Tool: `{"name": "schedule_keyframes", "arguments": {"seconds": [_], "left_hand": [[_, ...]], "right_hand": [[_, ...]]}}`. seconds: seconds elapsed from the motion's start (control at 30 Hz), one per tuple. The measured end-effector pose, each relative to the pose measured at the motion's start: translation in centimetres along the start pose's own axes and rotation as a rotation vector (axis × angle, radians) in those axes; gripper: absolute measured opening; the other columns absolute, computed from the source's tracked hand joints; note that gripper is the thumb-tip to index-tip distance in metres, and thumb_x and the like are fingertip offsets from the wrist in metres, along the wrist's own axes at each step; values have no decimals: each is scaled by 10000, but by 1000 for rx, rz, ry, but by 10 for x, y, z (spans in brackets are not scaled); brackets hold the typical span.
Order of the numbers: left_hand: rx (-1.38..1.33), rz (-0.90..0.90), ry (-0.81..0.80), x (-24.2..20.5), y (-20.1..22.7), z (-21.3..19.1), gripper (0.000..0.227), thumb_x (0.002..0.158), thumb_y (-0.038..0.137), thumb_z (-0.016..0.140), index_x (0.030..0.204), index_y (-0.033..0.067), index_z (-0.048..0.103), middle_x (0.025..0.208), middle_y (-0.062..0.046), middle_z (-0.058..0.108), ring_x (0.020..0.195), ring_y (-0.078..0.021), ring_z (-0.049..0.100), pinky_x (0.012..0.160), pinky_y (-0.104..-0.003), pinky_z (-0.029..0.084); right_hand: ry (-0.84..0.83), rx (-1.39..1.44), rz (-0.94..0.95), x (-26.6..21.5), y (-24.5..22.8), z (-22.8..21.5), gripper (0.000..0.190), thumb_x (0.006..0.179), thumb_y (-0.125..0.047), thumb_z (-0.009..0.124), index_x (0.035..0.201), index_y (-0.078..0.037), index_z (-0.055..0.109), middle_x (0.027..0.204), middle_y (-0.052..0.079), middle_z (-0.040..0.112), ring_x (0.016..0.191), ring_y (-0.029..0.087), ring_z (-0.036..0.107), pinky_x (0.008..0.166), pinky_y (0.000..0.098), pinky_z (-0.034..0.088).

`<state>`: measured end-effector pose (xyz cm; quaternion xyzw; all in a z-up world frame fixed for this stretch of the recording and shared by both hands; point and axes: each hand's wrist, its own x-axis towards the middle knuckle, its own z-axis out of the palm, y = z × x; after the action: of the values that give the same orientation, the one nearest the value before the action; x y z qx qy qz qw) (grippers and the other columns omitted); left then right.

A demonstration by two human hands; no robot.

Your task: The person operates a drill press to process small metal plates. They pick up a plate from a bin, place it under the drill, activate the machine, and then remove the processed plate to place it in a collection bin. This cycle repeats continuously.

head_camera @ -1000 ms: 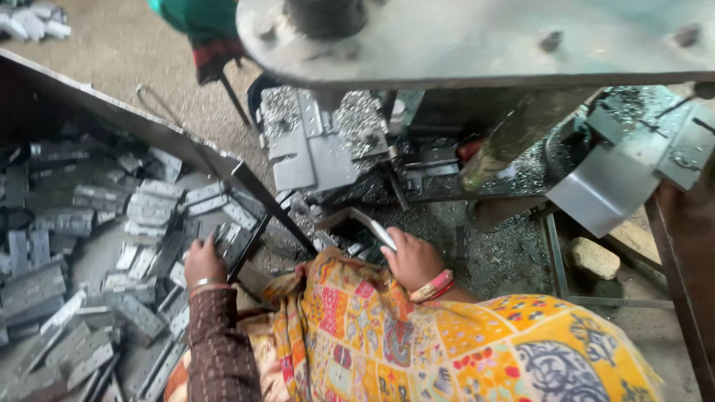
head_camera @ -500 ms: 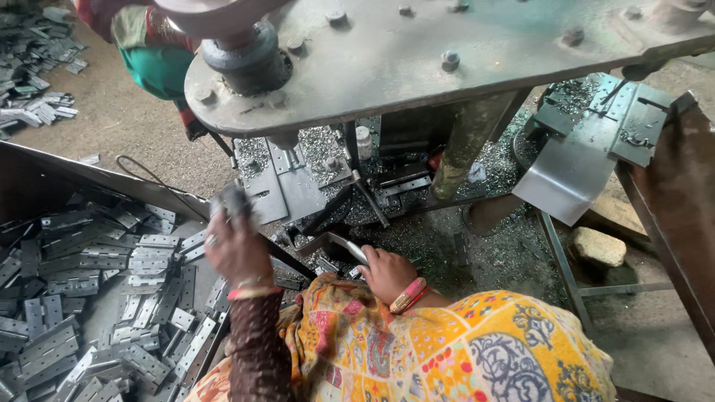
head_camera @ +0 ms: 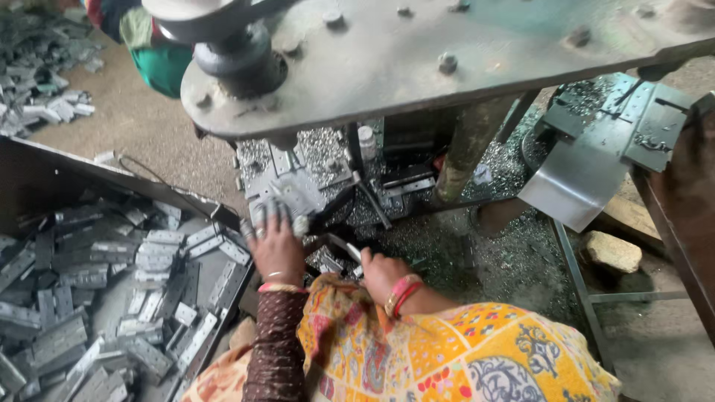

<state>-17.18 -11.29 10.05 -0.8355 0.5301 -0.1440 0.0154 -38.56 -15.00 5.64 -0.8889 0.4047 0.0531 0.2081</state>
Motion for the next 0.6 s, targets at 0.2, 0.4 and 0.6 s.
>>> {"name": "schedule_keyframes", "arguments": {"seconds": [0.2, 0.4, 0.6], "left_hand": [[-121, 22, -105, 5, 35, -1, 362, 975, 289, 537, 1249, 73, 635, 1459, -109, 524, 1398, -287, 431, 1158, -558, 235], [-127, -15, -37, 28, 28, 2, 332, 992, 234, 512, 1224, 55, 668, 1322, -107, 609, 1282, -287, 529, 1110, -597, 306], [-150, -31, -16, 30, 22, -1, 377, 981, 303, 506, 1251, 88, 658, 1429, -71, 556, 1363, -237, 473, 1166, -561, 257]], "right_hand": [[-10, -113, 3, 24, 4, 21, 188, 970, -119, 460, 1058, 41, 504, 833, 238, 718, 774, 379, 733, 649, 457, 599], [34, -118, 27, 30, 4, 26, 156, 978, -111, 456, 1018, 27, 515, 827, 232, 718, 764, 376, 735, 643, 460, 596], [48, -105, 33, 24, 2, 24, 143, 969, -117, 474, 1014, 12, 517, 820, 226, 718, 755, 374, 733, 627, 457, 595]]}}
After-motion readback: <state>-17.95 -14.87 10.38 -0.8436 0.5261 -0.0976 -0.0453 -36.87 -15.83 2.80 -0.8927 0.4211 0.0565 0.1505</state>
